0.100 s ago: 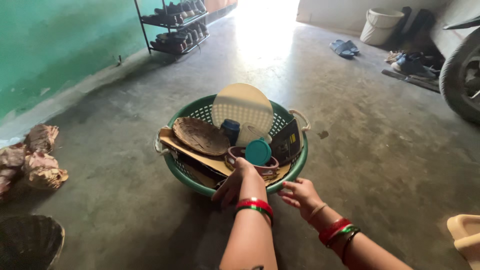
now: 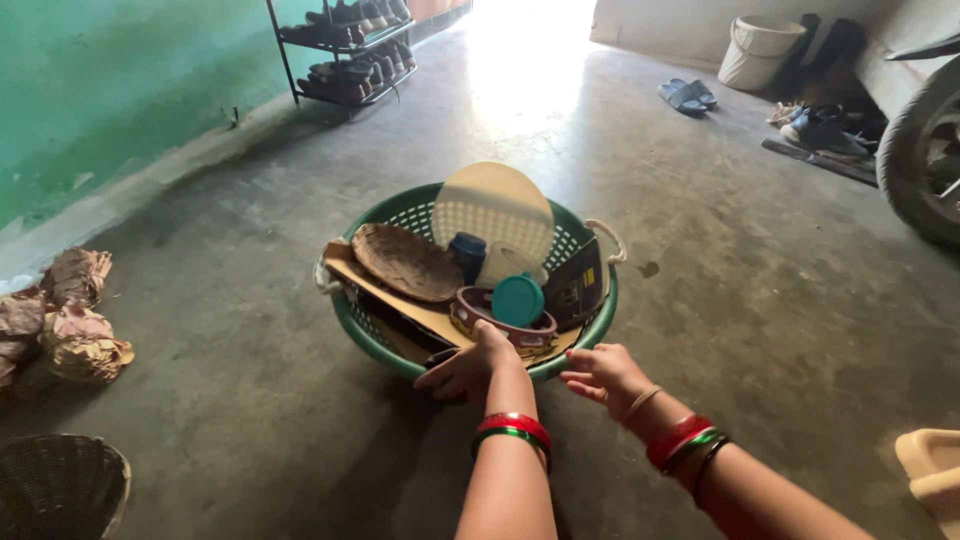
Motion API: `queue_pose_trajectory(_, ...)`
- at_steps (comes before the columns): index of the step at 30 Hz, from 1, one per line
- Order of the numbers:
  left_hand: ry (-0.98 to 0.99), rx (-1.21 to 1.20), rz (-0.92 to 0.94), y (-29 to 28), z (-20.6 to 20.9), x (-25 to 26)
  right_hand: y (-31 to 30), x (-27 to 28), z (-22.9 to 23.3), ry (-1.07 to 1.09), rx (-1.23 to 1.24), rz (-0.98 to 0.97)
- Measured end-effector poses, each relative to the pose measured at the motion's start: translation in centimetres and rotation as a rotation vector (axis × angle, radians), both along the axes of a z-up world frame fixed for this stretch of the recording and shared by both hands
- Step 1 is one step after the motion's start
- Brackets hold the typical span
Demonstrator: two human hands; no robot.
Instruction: The person sorts various household items from an orange basket into a green basket. They handle a plastic bottle, a pouch, a small container, a phone, and a tin can, placing each into the green basket. The person also retrieves a blue strainer from a shelf and places it into the green basket.
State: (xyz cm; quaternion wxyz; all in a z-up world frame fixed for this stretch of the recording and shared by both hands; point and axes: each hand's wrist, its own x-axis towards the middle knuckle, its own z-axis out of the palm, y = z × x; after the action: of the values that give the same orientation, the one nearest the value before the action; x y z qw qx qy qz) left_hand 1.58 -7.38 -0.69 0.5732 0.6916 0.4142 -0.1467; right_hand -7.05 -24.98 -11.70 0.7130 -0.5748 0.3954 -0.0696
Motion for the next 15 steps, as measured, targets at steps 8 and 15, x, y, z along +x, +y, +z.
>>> queue_pose_trajectory(8, -0.215, 0.094, -0.097, 2.7, -7.8, 6.4, 2.2, 0.7, -1.3, -0.024, 0.128, 0.014)
queue_pose_trajectory(15, -0.339, -0.177, -0.070, 5.7, -12.5, 10.6, 6.1, 2.6, -5.3, -0.097, 0.107, -0.076)
